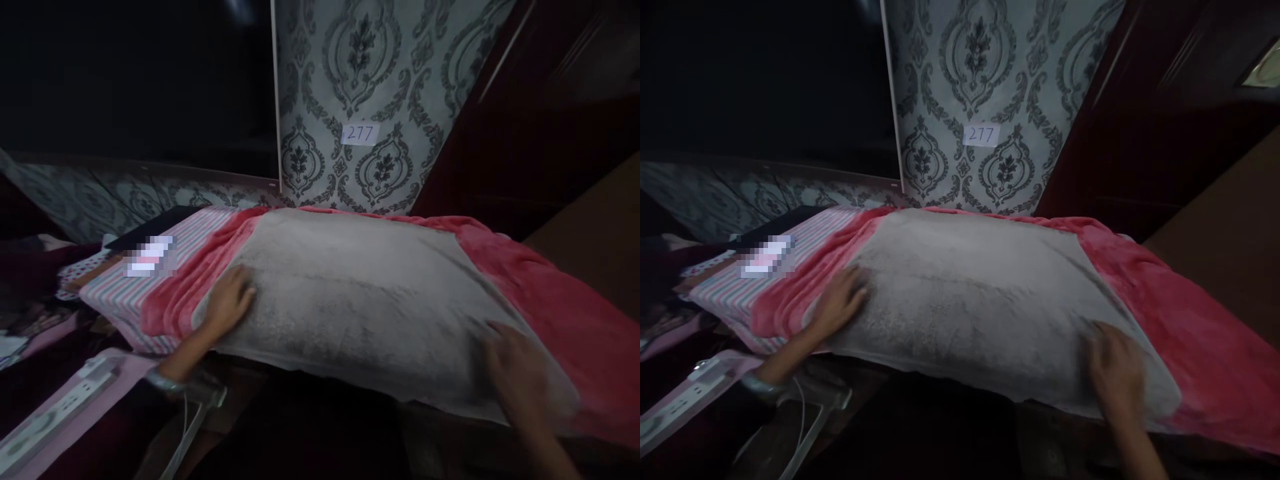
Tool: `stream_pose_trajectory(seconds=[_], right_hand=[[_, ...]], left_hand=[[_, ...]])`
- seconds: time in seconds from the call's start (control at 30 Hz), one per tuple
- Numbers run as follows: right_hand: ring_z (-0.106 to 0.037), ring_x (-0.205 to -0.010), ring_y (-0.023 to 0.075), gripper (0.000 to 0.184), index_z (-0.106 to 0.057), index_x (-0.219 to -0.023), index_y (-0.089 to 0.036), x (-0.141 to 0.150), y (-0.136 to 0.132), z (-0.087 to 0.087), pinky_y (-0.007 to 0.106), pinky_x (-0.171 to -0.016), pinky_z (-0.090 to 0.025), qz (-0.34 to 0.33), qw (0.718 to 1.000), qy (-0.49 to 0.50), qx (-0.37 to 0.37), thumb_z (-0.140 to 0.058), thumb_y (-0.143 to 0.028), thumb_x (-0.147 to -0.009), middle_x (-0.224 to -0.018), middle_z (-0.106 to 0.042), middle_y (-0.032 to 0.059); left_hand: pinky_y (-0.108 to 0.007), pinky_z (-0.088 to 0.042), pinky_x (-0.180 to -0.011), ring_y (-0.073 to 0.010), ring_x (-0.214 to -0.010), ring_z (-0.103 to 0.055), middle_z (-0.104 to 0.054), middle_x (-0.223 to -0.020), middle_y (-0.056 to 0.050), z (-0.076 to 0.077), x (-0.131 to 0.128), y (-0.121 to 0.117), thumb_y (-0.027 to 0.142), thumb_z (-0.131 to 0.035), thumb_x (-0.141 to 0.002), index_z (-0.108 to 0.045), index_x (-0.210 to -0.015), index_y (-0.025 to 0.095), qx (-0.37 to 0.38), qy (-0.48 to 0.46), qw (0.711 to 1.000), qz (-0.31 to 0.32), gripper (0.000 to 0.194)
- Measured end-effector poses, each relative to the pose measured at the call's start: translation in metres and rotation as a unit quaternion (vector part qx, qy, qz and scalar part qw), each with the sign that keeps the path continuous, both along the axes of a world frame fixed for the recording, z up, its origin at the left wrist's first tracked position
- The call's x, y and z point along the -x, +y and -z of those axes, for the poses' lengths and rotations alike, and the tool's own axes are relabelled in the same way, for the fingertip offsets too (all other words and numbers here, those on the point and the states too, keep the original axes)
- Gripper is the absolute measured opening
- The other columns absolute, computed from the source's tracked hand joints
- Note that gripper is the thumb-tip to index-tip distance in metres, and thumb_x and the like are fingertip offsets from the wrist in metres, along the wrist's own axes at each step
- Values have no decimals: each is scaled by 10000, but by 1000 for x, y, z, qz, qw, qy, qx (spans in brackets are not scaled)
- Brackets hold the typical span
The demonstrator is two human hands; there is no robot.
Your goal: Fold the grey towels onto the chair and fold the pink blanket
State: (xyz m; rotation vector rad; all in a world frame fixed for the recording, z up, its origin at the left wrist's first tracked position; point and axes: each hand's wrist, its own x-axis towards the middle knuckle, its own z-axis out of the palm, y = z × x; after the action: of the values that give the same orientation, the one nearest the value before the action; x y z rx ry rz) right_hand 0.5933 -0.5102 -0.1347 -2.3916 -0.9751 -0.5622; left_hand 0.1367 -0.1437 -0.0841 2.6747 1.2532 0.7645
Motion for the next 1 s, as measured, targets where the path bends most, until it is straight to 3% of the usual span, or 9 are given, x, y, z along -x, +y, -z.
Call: stream_pose_trajectory(seconds=[0.1, 0.17, 0.23, 0.33, 0.47, 0.53, 0.73, 0.83, 1.0], right_hand=[[-529, -1366, 323, 579, -572, -1440, -175, 36, 86, -8, 520, -1146, -416, -167, 983, -39, 73, -330, -439, -985, -1480, -571, 170], [-442, -1452, 320, 562, -524, -1503, -258, 49, 128, -6, 561, -1155, -386, -208, 965, -39, 152, -344, -438, -1002, -1581, -485, 111], [-382, -1497, 316, 565, -489, -1533, -318, 43, 147, 1, 590, -1167, -355, -226, 950, -19, 215, -338, -466, -1009, -1626, -431, 63], [-346, -1520, 312, 600, -448, -1560, -335, -2, 136, 13, 605, -1177, -333, -183, 954, 18, 238, -306, -512, -1005, -1652, -388, 38], [-365, -1501, 358, 649, -446, -1564, -297, -83, 92, 21, 653, -1148, -342, -31, 978, 64, 196, -307, -541, -979, -1647, -392, 81], [-394, -1476, 385, 660, -481, -1542, -257, -106, 75, 19, 669, -1134, -348, 43, 980, 93, 171, -314, -549, -974, -1623, -422, 128], [-508, -1339, 430, 627, -573, -1424, -103, -91, 64, -6, 631, -1041, -433, 166, 971, 111, 128, -313, -477, -994, -1433, -558, 266], [-556, -1269, 438, 588, -595, -1381, -66, -87, 63, -13, 618, -1000, -457, 215, 965, 132, 76, -399, -437, -970, -1295, -629, 296], [-619, -1210, 435, 572, -624, -1368, -50, -111, 53, -14, 607, -995, -482, 268, 938, 210, -61, -516, -364, -903, -1203, -678, 298]], left_hand=[[-545, -233, -1256, -312, -1559, -272, -346, -1672, -130, -3, -64, 5, 470, -401, -979, -482, -1509, 198, 34, 128, 979, 157, 601], [-582, -185, -1259, -318, -1578, -222, -271, -1703, -114, -2, -92, 11, 498, -396, -995, -422, -1563, 226, 47, 186, 963, 192, 630], [-603, -148, -1260, -322, -1582, -207, -250, -1707, -108, -1, -102, 22, 507, -385, -1007, -377, -1593, 237, 52, 217, 959, 173, 646], [-623, -137, -1254, -334, -1586, -184, -241, -1707, -110, -3, -86, 52, 487, -369, -1017, -337, -1615, 234, 61, 224, 969, 80, 649], [-646, -191, -1231, -359, -1578, -201, -252, -1701, -135, -10, -47, 93, 456, -346, -1018, -342, -1612, 202, 81, 212, 972, -55, 646], [-621, -240, -1222, -348, -1564, -252, -306, -1680, -161, -12, -35, 105, 430, -323, -1017, -387, -1587, 161, 77, 195, 973, -97, 634], [-534, -484, -1026, -389, -1261, -595, -659, -1323, -248, -16, -24, 106, 444, -371, -957, -657, -1302, 78, -9, 130, 978, -162, 578], [-487, -527, -962, -375, -1202, -630, -671, -1286, -255, -23, -22, 104, 425, -414, -925, -640, -1318, 52, 48, 71, 978, -189, 587], [-480, -546, -903, -372, -1121, -667, -715, -1194, -201, -32, -20, 102, 468, -446, -890, -610, -1354, 80, 161, -6, 960, -229, 627]])
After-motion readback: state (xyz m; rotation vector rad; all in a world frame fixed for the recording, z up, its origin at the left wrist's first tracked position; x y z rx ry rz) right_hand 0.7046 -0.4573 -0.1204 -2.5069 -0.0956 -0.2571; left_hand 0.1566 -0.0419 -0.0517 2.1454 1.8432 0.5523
